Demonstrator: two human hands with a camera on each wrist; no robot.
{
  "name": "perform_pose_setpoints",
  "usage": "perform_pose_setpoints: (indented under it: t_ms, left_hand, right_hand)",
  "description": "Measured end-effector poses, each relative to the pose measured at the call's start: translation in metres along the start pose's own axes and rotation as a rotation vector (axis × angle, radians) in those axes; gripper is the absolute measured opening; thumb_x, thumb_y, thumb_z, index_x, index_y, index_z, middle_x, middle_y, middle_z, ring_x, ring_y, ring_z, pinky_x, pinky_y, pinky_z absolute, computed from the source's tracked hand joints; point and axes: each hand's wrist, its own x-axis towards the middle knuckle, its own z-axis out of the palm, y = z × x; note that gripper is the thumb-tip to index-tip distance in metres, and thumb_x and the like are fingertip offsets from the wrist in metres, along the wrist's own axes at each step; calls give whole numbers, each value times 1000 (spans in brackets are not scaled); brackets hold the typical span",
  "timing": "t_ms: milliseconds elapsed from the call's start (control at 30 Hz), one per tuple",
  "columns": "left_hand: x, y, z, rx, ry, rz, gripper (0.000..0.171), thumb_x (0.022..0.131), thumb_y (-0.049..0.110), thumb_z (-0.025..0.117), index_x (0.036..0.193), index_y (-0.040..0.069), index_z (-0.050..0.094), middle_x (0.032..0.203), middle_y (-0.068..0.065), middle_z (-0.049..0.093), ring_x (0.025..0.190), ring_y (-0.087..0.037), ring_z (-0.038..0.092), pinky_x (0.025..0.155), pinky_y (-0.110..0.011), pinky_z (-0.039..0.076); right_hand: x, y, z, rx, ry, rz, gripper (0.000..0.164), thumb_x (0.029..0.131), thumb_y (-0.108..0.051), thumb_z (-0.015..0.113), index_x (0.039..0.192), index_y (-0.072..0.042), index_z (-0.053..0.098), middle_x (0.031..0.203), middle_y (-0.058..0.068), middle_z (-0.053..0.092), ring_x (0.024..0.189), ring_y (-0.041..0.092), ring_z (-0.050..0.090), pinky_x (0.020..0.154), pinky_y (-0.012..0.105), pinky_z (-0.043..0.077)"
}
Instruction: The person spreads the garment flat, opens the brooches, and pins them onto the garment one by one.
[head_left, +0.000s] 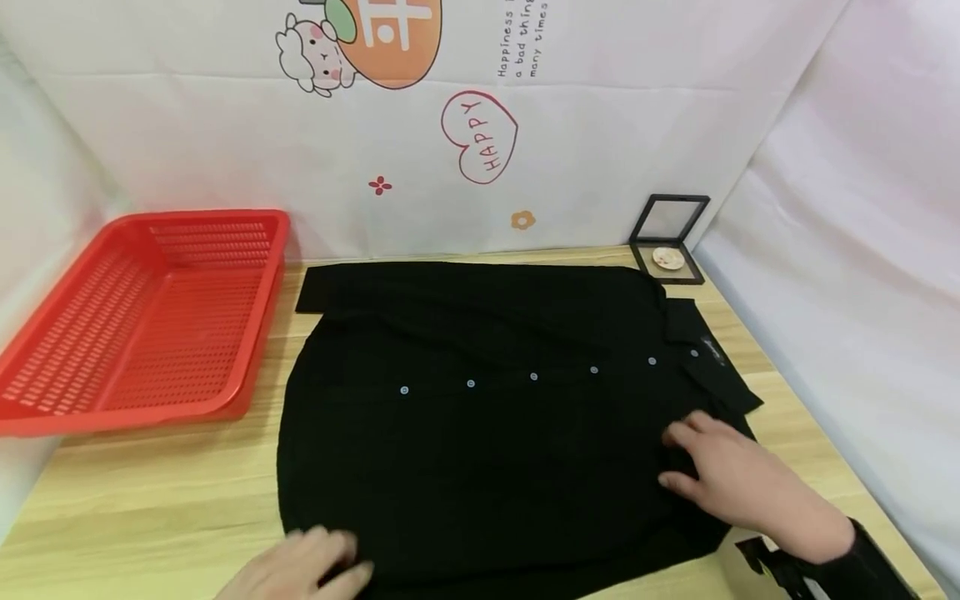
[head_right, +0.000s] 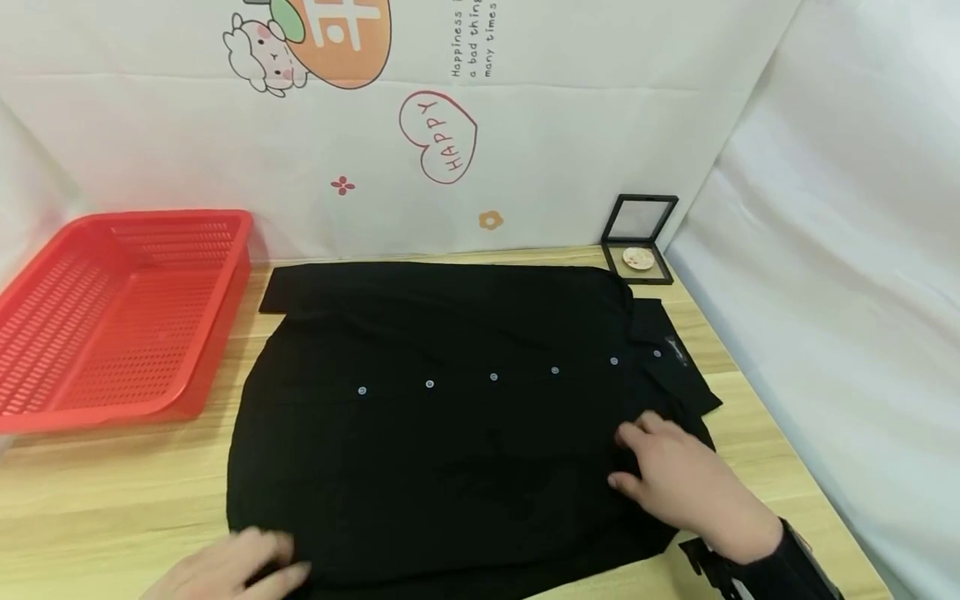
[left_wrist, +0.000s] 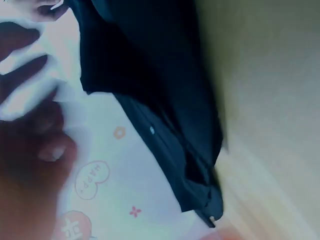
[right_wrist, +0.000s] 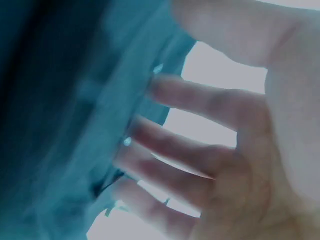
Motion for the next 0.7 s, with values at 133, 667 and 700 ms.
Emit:
perform_pose_setpoints:
  t_ms: [133, 667, 700]
  left_hand:
    - [-1, -10, 7, 185, -251, -110, 68, 92, 77, 39, 146, 38, 49, 150, -10, 41, 126, -44, 45, 89, -58, 45]
    - [98, -32, -55, 336, -250, -236, 65, 91, 52, 67, 137, 8, 60, 139, -21, 52, 124, -43, 49, 94, -59, 42]
    - [114, -38, -55, 338, -259, -266, 69, 92, 52, 66, 143, 8, 54, 145, -24, 45, 131, -46, 42, 99, -60, 38]
  right_hand:
    - [2, 15, 8, -14, -48, 111, 97, 77, -61, 76, 149, -4, 44, 149, 35, 31, 129, 59, 34, 92, 71, 36]
    - [42, 75, -15, 25, 43, 167, 86, 93, -51, 65, 149, 8, 35, 145, 40, 31, 127, 60, 34, 96, 68, 33]
    - [49, 80, -15, 33, 18, 171, 93, 94, -55, 62, 153, 7, 27, 149, 42, 22, 131, 62, 26, 99, 70, 28]
